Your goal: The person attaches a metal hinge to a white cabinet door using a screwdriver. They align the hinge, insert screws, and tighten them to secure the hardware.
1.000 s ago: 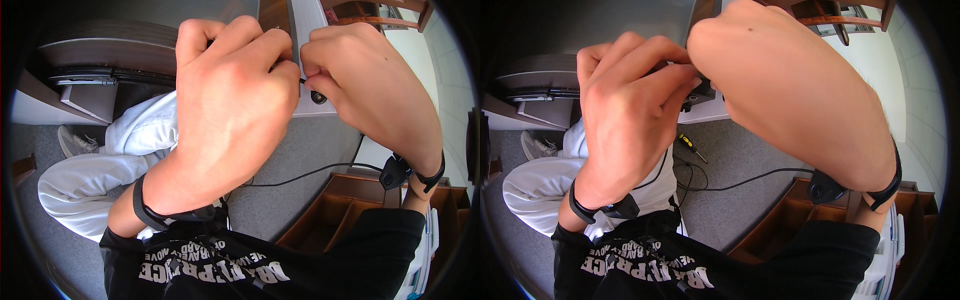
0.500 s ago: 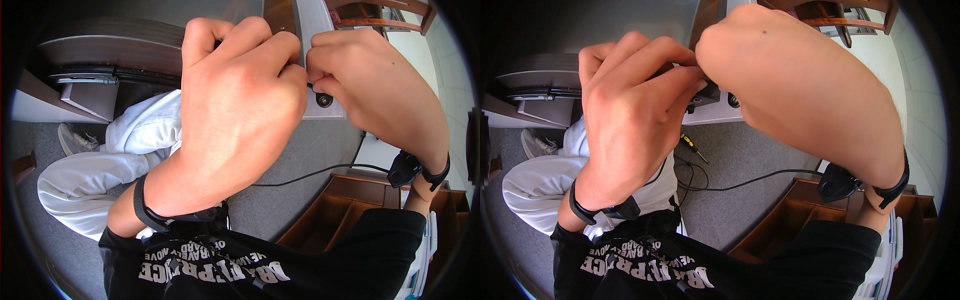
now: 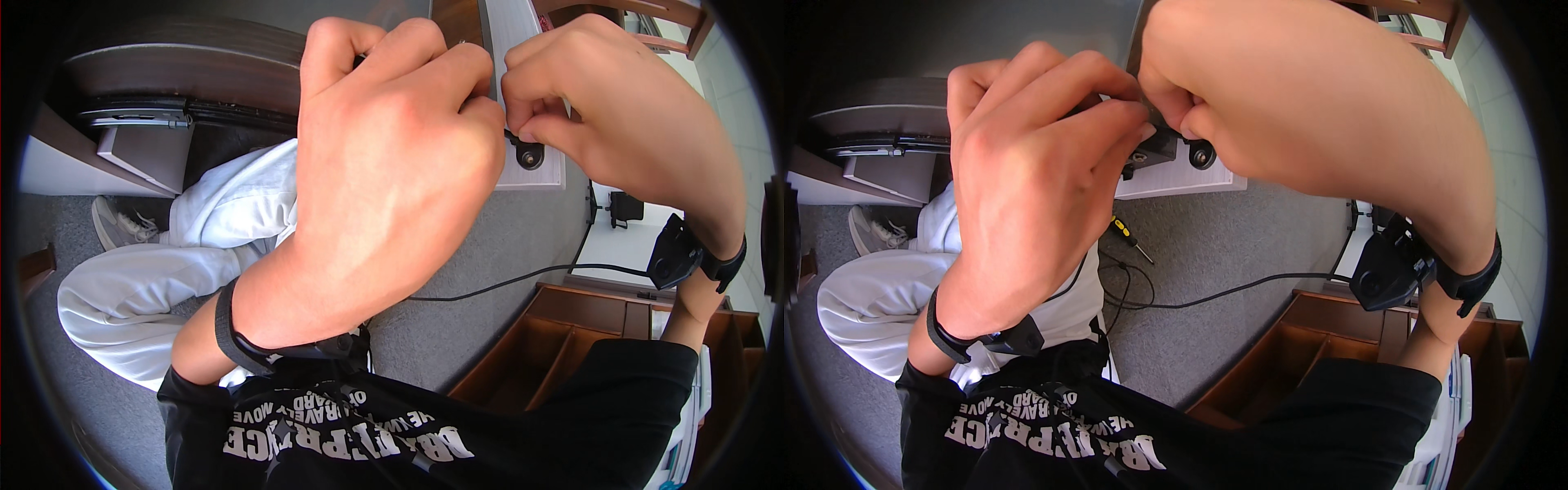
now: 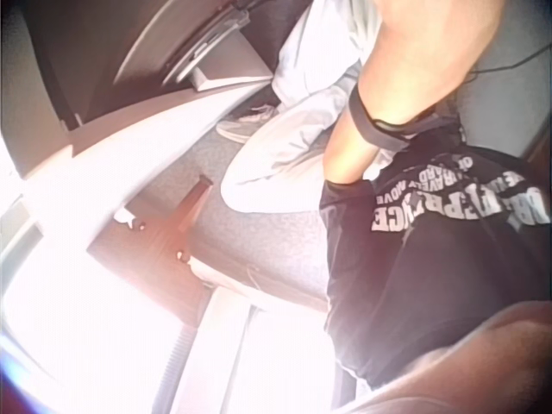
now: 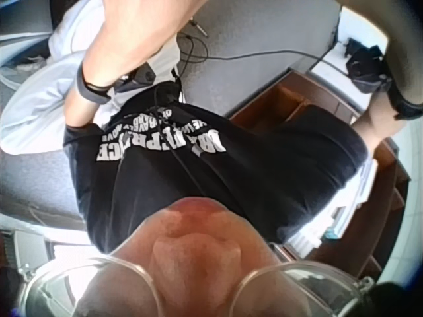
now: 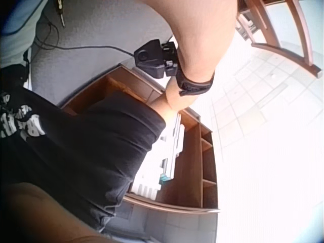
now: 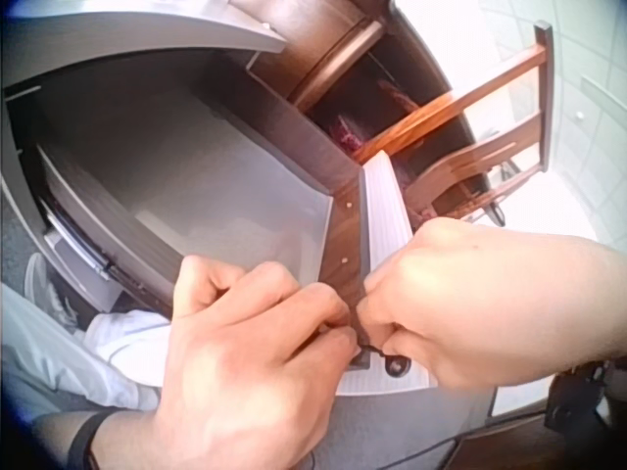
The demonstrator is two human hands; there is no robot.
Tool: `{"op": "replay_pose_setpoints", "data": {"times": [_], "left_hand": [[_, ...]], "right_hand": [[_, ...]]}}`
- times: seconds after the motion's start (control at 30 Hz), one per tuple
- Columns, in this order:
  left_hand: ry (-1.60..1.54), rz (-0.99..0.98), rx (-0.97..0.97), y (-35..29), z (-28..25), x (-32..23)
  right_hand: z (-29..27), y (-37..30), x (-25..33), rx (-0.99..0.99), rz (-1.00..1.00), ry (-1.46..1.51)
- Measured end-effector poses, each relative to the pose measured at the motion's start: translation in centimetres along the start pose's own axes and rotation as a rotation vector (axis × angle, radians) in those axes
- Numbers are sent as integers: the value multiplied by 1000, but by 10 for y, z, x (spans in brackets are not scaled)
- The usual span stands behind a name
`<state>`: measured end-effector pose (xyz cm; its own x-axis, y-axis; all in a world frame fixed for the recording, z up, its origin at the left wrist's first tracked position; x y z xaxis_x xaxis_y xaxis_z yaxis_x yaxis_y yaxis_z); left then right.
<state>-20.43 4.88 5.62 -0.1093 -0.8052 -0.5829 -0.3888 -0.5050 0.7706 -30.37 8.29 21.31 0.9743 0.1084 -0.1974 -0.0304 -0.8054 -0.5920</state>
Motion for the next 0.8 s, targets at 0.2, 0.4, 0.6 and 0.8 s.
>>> {"op": "replay_pose_setpoints", "data": {"times": [0.2,0.4,0.6,0.8], "left_hand": [[22,56,-20,4,-3,-2],[-51,8,-52,1,0,-5],[-62,37,-95,0,1,-3],[88,103,-26,-3,1,-3]], "right_hand": [[-14,6,6,157,66,1],[-32,9,18,257,138,-27],[-43,12,27,281,146,-36],[-1,5,17,-79,27,-73]]}}
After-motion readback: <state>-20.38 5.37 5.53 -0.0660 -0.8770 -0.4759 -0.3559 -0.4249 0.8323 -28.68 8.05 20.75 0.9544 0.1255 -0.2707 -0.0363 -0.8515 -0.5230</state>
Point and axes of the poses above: each hand's wrist, its own y-axis towards the middle knuckle, its own z-axis out of the palm, x = y × z, the point moved 1 cm from there along y, towards the middle knuckle, and after that the axes turned 5 degrees about -y, right-handed, at the moved point
